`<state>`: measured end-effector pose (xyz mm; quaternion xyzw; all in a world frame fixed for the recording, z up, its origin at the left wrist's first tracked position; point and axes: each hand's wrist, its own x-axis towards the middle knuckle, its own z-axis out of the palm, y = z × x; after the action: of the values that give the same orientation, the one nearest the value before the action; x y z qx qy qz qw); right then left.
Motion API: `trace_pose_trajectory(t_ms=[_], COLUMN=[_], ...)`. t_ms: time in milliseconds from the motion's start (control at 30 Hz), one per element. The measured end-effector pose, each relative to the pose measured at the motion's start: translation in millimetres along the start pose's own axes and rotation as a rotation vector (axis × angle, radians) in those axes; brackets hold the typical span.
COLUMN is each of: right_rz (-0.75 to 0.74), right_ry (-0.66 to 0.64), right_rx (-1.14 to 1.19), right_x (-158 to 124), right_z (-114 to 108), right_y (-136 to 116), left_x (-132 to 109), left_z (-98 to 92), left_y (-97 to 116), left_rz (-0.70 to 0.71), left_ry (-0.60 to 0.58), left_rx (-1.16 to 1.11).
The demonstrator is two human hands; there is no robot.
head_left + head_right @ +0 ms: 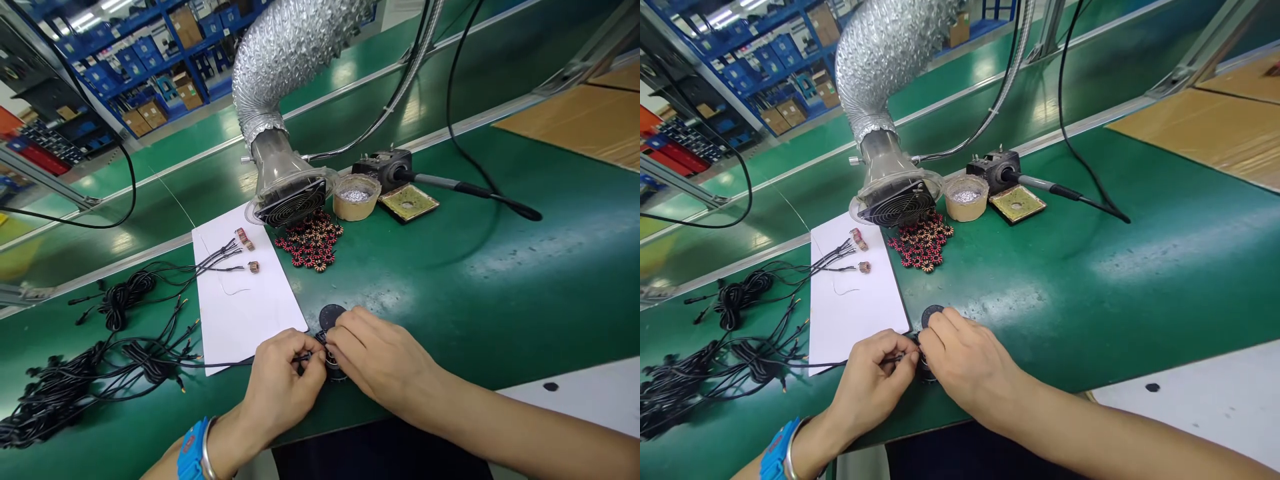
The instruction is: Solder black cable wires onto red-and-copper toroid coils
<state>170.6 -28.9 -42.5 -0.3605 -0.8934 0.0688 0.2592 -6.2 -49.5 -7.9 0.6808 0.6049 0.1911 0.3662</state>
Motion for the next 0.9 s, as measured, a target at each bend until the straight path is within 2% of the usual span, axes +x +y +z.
trace_pose_trajectory(t_ms=[100, 300, 467, 633, 900], right_rz=[0.021, 0.053, 0.050, 0.110, 0.165], right_ry=[-0.015, -0.054, 0.036, 0.148, 0.137], right_rx=[-0.032, 0.124, 0.214, 0.335, 0.338], right_x=[-1, -1, 3, 4, -5], right_z=[-1, -6, -5, 0, -4], right_y=[-4, -9, -12, -10, -6], left_x=[-1, -2, -3, -3, -4], left_z=[0.9, -0.2, 0.4, 1.9, 1.9], left_y=[1, 3, 2, 1, -1], left_rz=[0.029, 0.114, 0.154, 0.175, 0.157], left_ry=[0.005, 0.026, 0.038, 0.043, 0.050], left_rx=[0.030, 0.086, 0.103, 0.093, 0.109])
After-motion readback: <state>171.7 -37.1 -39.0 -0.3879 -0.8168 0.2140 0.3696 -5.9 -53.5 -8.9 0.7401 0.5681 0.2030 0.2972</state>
